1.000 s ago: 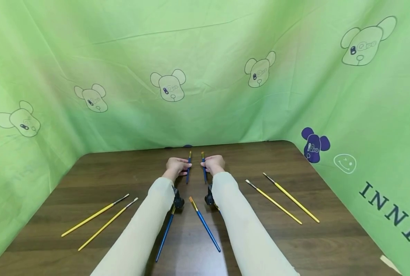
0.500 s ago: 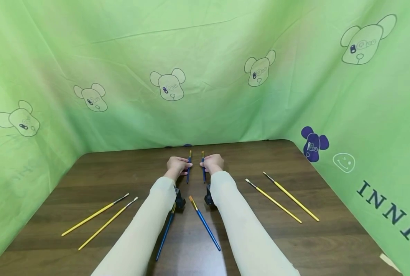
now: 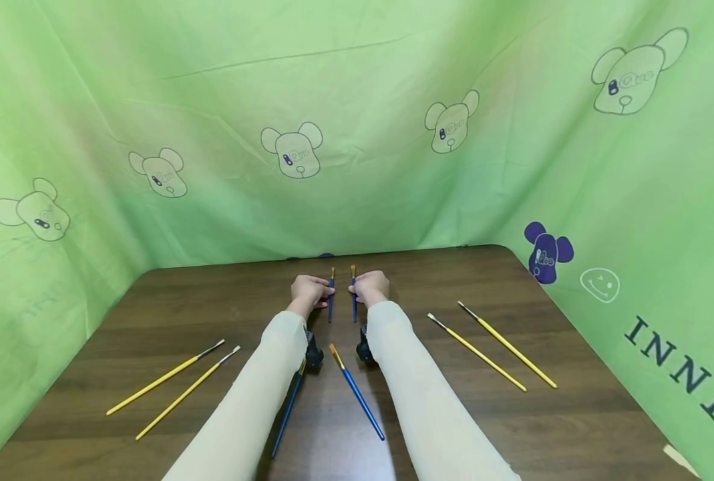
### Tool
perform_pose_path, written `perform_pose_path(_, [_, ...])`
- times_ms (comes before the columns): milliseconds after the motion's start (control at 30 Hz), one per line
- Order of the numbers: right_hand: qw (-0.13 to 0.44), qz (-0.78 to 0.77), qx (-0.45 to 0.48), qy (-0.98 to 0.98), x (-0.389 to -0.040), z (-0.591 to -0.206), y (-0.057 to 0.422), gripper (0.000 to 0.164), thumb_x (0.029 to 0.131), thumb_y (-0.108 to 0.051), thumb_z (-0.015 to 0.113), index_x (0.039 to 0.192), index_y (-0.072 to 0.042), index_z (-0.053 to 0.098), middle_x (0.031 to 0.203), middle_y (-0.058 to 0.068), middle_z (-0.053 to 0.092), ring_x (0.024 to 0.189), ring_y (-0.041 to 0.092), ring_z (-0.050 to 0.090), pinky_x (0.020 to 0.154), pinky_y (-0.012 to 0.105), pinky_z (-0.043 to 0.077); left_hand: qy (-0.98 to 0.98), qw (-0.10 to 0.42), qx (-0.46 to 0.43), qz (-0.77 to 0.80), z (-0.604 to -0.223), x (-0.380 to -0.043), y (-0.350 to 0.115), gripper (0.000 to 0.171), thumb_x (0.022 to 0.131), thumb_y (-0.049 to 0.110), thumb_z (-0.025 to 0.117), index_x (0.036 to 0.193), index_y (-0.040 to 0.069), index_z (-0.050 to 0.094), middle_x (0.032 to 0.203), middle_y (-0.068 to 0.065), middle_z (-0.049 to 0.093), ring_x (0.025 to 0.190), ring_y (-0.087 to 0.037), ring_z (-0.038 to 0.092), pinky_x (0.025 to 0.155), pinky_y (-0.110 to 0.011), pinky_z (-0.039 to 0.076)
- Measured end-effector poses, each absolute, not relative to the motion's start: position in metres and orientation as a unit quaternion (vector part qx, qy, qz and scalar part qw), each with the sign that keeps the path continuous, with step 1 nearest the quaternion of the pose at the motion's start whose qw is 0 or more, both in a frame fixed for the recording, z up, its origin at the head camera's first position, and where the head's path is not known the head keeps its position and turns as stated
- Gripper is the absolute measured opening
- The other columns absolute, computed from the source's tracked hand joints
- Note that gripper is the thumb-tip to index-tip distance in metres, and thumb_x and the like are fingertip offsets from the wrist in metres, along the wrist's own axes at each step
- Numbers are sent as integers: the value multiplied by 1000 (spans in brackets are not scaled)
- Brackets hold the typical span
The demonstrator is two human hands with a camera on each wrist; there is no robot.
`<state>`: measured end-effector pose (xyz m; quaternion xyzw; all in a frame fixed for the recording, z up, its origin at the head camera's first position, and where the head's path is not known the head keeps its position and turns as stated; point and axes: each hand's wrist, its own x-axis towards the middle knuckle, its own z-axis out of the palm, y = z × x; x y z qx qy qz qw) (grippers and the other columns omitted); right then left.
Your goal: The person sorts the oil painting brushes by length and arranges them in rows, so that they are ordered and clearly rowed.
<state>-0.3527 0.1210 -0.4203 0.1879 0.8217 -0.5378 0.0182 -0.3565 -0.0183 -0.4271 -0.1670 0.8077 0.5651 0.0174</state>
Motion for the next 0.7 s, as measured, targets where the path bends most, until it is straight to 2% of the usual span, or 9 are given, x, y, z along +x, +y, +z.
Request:
perform_pose_path(233, [20,-531,182,827,-354,-423,120,28,81,-7,79,109,-4,73,111,17,67,60,10,59,55,19,55,819,14,-163,550,-427,-357,-18,16,74,4,84,88,5,78,80,-6,69,47,-10,55,46,-24,55])
perform_pose_path(500, [16,-530,179,829,-352,-421,118,27,82,-6,78,108,-3,73,108,16,67,61,11,60,56,20,55,820,21,-163,548,-428,-359,-19,14,75,3,83,88,5,77,67,-3,68,46,-10,55,45,-24,54])
perform_pose_path(700, [12,-520,178,835,-353,-422,118,25,83,-7,78,107,-4,74,108,16,67,61,11,60,55,20,55,822,24,-162,546,-427,-361,-18,15,76,4,83,89,5,78,65,-2,66,46,-9,54,44,-24,54])
